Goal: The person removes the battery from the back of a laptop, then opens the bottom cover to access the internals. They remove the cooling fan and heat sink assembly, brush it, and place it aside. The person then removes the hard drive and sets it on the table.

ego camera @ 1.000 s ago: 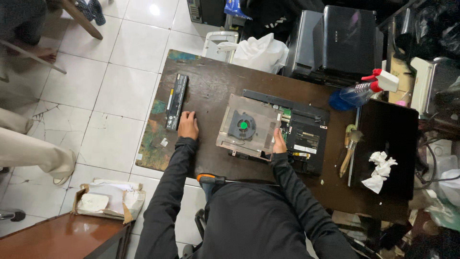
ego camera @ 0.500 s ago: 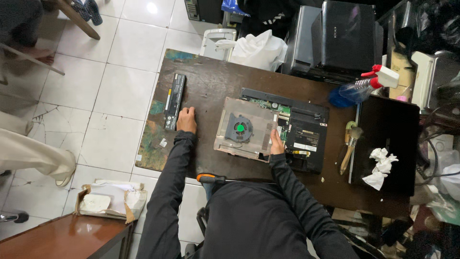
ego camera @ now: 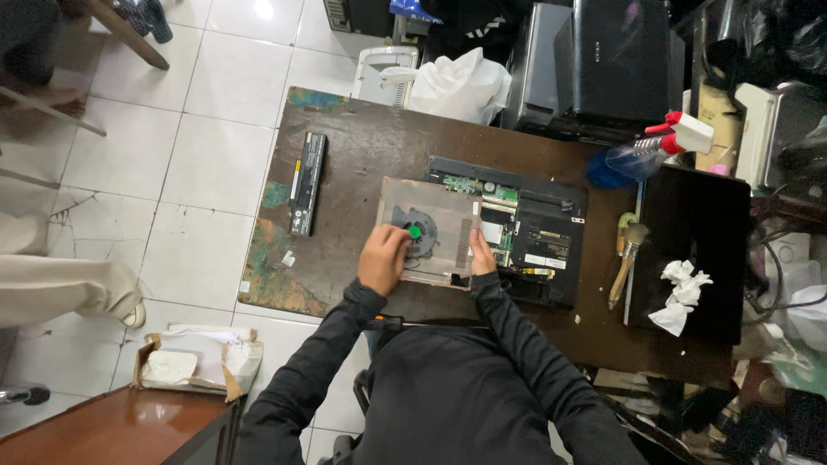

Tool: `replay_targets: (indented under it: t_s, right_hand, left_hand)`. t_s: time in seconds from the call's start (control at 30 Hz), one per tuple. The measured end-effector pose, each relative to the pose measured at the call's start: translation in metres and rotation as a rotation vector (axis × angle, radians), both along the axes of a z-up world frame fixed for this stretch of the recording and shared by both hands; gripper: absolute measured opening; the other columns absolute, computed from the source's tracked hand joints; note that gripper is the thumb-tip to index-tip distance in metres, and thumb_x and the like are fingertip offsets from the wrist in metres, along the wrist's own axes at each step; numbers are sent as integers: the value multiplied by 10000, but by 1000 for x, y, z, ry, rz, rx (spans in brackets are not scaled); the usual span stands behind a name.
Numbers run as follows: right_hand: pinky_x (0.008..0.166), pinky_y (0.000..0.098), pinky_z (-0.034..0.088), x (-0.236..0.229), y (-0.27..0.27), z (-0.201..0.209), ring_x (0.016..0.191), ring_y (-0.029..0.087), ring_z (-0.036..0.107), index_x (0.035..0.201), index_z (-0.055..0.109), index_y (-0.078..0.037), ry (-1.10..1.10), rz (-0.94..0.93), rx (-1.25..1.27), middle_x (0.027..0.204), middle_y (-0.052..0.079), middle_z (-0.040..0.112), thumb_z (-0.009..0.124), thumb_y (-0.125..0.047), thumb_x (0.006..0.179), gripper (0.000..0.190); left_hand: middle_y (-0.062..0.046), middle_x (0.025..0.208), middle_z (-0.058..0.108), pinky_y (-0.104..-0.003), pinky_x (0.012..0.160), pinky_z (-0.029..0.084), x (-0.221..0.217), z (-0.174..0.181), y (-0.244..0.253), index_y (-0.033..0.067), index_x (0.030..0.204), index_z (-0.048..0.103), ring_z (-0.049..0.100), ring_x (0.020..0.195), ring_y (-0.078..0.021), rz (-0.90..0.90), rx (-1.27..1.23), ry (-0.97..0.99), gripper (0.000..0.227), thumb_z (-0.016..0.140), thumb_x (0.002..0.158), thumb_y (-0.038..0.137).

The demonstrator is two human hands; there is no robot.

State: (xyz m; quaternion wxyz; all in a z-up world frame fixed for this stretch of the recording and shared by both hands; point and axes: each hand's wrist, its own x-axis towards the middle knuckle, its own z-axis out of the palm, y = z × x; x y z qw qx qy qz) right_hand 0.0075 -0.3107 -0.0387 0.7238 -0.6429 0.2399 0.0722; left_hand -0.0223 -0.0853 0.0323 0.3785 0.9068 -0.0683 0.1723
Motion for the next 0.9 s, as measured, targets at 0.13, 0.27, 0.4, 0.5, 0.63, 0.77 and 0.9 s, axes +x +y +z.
replay_targets:
  t_s: [0.13,0.27,0.4,0.5,0.63,0.77,0.9]
  right_hand:
    - [1189,467,209,-1,2,2,1410,338,273,1453,376,37,-27,13,27,1486,260,340,597,-499,975,752]
    - [1188,423,228,3,1,-2,1404,306,306,1448,408,8,-22,33,-3,1482,229,379,614,-485,965,720]
    - [1177,460,224,1,3,-6,1399,315,288,1459,380,20,-37,-20,43,1474,232,370,619,-479,966,741]
    - [1176,433,246,2,1,-8,1394,286,316,1453,417,-20,-16,3,26,1476,204,393,623,-495,963,713]
    - [1185,429,240,1,0,-9,1397,317,319,1454,403,-5,6,12,17,1479,239,378,630,-494,954,735]
    - [1185,415,244,1,-5,-8,1388,312,337,1447,405,8,-1,-27,0,1466,239,396,649,-483,946,742]
    - [1173,409,261,5,-6,-9,1386,273,336,1459,416,-35,4,-20,41,1469,194,408,634,-507,952,726]
  left_hand:
    - [-2,866,516,-358,710,464,-1,-2,-16,200,932,627,554,841,-238,-64,147,-37,108,671,840,164]
    - [9,852,500,-346,677,439,2,0,-33,227,885,619,545,800,-228,-169,205,-40,101,675,809,193]
    - [26,859,474,-327,674,417,6,-1,-37,234,871,582,533,815,-209,-178,255,-50,72,640,827,235]
    - [14,859,472,-341,661,415,5,-3,-38,230,868,590,530,809,-220,-131,278,-58,119,677,786,232]
    - [9,852,489,-335,687,419,0,-2,-31,216,924,626,543,804,-224,-96,103,-54,113,673,822,202]
    - [-53,898,544,-378,747,464,6,-1,19,133,1018,629,573,840,-284,120,-15,12,204,619,836,42]
    - [-113,1026,539,-391,798,515,-8,-26,66,70,1133,579,610,942,-330,250,155,135,322,608,816,18]
